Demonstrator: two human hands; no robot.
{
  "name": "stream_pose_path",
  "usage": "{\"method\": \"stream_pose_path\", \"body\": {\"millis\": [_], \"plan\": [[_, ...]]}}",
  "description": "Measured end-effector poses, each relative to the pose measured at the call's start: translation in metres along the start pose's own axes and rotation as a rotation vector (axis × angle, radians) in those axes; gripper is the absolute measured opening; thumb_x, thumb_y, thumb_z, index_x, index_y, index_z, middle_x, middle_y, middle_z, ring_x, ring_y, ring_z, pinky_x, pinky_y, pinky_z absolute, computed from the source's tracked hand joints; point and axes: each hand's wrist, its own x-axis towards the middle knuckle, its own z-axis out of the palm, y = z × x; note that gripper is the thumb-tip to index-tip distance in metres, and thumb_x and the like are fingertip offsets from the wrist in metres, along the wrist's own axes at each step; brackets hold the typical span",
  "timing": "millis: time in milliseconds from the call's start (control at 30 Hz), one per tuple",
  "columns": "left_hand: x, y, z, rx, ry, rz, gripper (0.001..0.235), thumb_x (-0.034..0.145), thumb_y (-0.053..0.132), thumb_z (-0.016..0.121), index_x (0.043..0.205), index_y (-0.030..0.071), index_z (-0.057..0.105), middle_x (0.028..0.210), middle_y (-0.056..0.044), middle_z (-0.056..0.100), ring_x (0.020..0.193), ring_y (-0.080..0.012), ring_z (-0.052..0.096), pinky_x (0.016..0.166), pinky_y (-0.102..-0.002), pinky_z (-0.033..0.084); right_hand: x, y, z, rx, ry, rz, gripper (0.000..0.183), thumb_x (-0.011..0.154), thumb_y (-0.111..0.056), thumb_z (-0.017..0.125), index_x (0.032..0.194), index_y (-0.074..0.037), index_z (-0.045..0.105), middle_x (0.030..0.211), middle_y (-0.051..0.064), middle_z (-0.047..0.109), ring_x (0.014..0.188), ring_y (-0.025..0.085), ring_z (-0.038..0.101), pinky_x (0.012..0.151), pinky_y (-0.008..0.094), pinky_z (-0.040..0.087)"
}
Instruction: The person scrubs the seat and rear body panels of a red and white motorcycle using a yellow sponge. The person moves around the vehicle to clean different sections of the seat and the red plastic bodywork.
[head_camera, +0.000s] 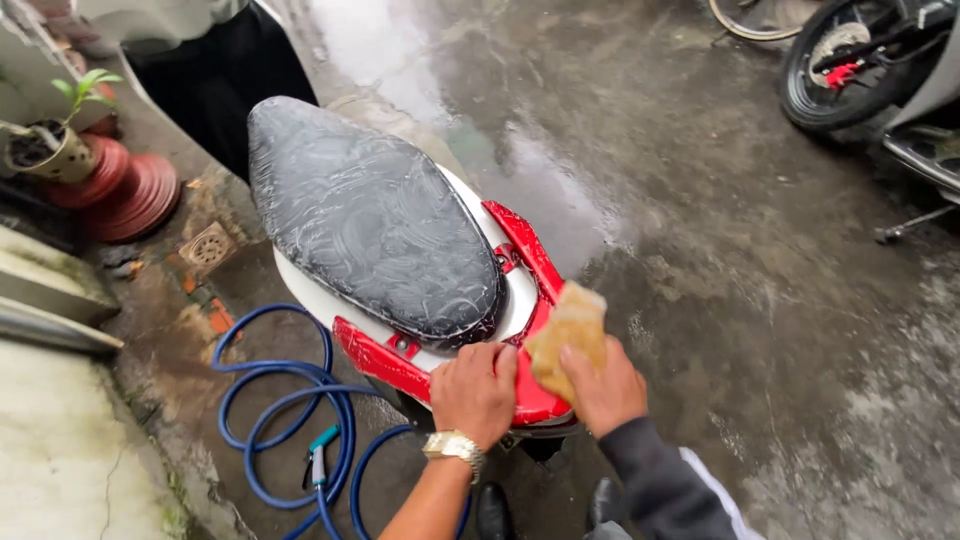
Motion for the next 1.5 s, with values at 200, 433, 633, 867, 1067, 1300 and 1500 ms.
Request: {"method": "stream_pose_path", "body": {"millis": [200, 433, 633, 867, 1067, 1300, 1500], "plan": [[0.000, -0.014, 0.018, 0.152, 0.152, 0.161, 0.040, 0.086, 0.060, 0.038, 0.089, 0.029, 0.063, 0.088, 0.004, 0.055, 0.071, -0.0229, 0.065, 0.070, -0.038, 0.043, 0.069, 0.023, 0.015, -0.095, -0.046, 0.075, 0.077, 0.062, -0.073, 0.053, 0.106, -0.010, 0.064, 0.109, 0.012, 0.062, 0.107, 0.026, 0.056, 0.093, 0.035, 0.043], [0.000, -0.007, 0.006, 0.137, -0.091, 0.064, 0.047, 0.087, 0.062, 0.028, 0.098, 0.030, 0.061, 0.096, 0.002, 0.054, 0.080, -0.0240, 0.065, 0.077, -0.036, 0.038, 0.005, 0.081, 0.041, 0.278, 0.192, 0.299, 0.056, 0.074, -0.055, 0.058, 0.111, -0.013, 0.063, 0.108, 0.014, 0.062, 0.107, 0.028, 0.055, 0.091, 0.037, 0.044], [0.001, -0.007, 0.004, 0.103, -0.080, 0.062, 0.045, 0.087, 0.060, 0.031, 0.096, 0.029, 0.062, 0.097, 0.002, 0.057, 0.084, -0.0235, 0.065, 0.080, -0.035, 0.038, -0.003, 0.058, 0.042, 0.241, 0.279, -0.044, 0.048, 0.077, -0.042, 0.057, 0.118, -0.016, 0.052, 0.115, 0.014, 0.051, 0.113, 0.031, 0.048, 0.098, 0.041, 0.039], [0.003, 0.001, -0.005, 0.134, -0.115, 0.050, 0.046, 0.088, 0.059, 0.027, 0.098, 0.029, 0.061, 0.099, 0.002, 0.056, 0.085, -0.0224, 0.065, 0.081, -0.034, 0.038, -0.007, 0.051, 0.034, 0.130, 0.045, -0.243, 0.065, 0.078, -0.034, 0.051, 0.137, -0.018, 0.032, 0.124, 0.021, 0.047, 0.120, 0.036, 0.041, 0.104, 0.043, 0.031], [0.000, 0.001, -0.006, 0.142, -0.138, 0.048, 0.048, 0.088, 0.059, 0.026, 0.100, 0.028, 0.061, 0.102, 0.000, 0.057, 0.087, -0.0234, 0.065, 0.082, -0.034, 0.037, -0.016, 0.025, 0.026, 0.249, 0.044, -0.224, 0.055, 0.082, -0.037, 0.042, 0.135, -0.022, 0.037, 0.128, 0.014, 0.048, 0.122, 0.029, 0.042, 0.106, 0.039, 0.028], [0.005, 0.011, -0.014, 0.105, -0.141, 0.014, 0.041, 0.084, 0.049, 0.036, 0.098, 0.025, 0.065, 0.096, -0.001, 0.063, 0.086, -0.0262, 0.059, 0.072, -0.047, 0.040, -0.011, 0.031, 0.020, 0.574, 0.143, 0.181, 0.053, 0.065, -0.049, 0.060, 0.103, -0.013, 0.066, 0.098, 0.000, 0.068, 0.089, 0.008, 0.059, 0.082, 0.023, 0.044], [0.002, 0.010, -0.012, 0.073, -0.123, 0.025, 0.036, 0.086, 0.043, 0.035, 0.093, 0.024, 0.064, 0.095, 0.001, 0.062, 0.084, -0.0239, 0.059, 0.071, -0.046, 0.040, -0.020, 0.044, 0.013, 0.824, 0.524, 0.048, 0.045, 0.074, -0.024, 0.063, 0.116, -0.011, 0.056, 0.103, 0.004, 0.063, 0.087, 0.011, 0.059, 0.077, 0.026, 0.048]]}}
